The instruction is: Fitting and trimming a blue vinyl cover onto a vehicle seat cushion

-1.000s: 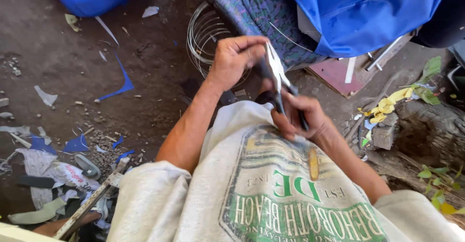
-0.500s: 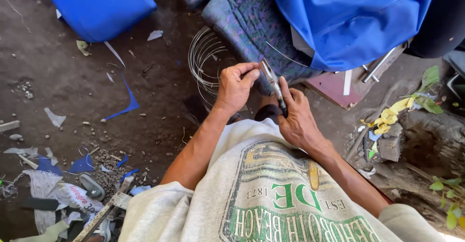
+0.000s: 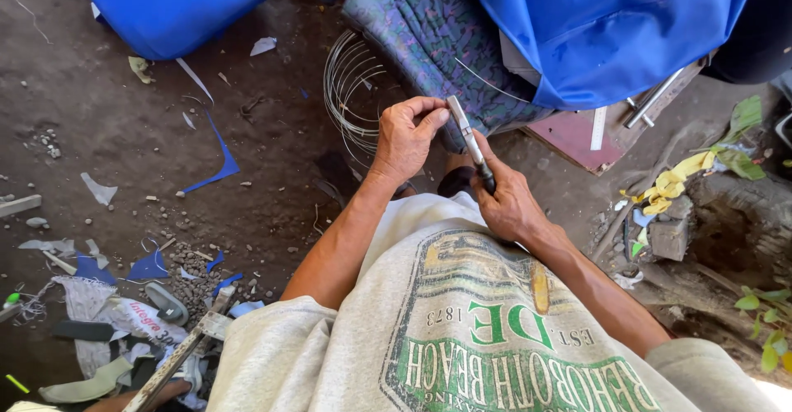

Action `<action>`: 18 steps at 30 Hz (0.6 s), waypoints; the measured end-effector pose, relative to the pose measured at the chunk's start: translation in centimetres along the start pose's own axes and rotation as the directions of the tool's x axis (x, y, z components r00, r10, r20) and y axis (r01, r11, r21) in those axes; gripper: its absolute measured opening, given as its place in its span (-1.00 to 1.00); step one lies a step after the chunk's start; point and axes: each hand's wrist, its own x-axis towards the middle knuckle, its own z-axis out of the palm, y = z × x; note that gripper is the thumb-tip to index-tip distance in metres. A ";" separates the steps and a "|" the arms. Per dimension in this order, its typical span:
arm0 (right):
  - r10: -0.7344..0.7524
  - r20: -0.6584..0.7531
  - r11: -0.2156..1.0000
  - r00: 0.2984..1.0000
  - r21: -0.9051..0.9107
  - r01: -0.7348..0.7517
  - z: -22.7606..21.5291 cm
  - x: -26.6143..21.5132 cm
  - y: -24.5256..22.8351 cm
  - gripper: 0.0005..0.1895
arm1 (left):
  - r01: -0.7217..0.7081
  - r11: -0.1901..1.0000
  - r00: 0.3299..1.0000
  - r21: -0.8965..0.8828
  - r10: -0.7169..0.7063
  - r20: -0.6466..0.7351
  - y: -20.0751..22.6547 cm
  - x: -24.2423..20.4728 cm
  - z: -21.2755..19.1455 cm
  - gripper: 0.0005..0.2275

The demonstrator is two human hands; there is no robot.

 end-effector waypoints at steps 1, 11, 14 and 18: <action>0.009 0.000 1.000 1.000 0.006 -0.009 -0.1 0.1 0.2 -0.20 | 0.007 1.000 1.000 0.002 -0.007 0.008 -0.1 0.1 0.1 -0.90; 0.577 -0.304 0.815 0.758 0.264 -0.515 -1.4 2.3 18.0 -0.27 | -0.550 0.704 0.833 0.450 0.503 0.232 -1.0 0.0 -2.2 -0.83; 0.709 -0.358 0.696 0.607 0.217 -0.685 -1.9 7.2 30.3 -0.37 | -0.574 0.578 0.775 0.579 0.613 0.156 -2.0 0.6 -3.8 -0.86; 0.666 -0.546 0.690 0.509 0.191 -0.698 -2.6 13.6 36.0 -0.44 | -0.442 0.699 0.548 0.561 0.706 -0.448 -2.4 5.2 -6.8 -0.68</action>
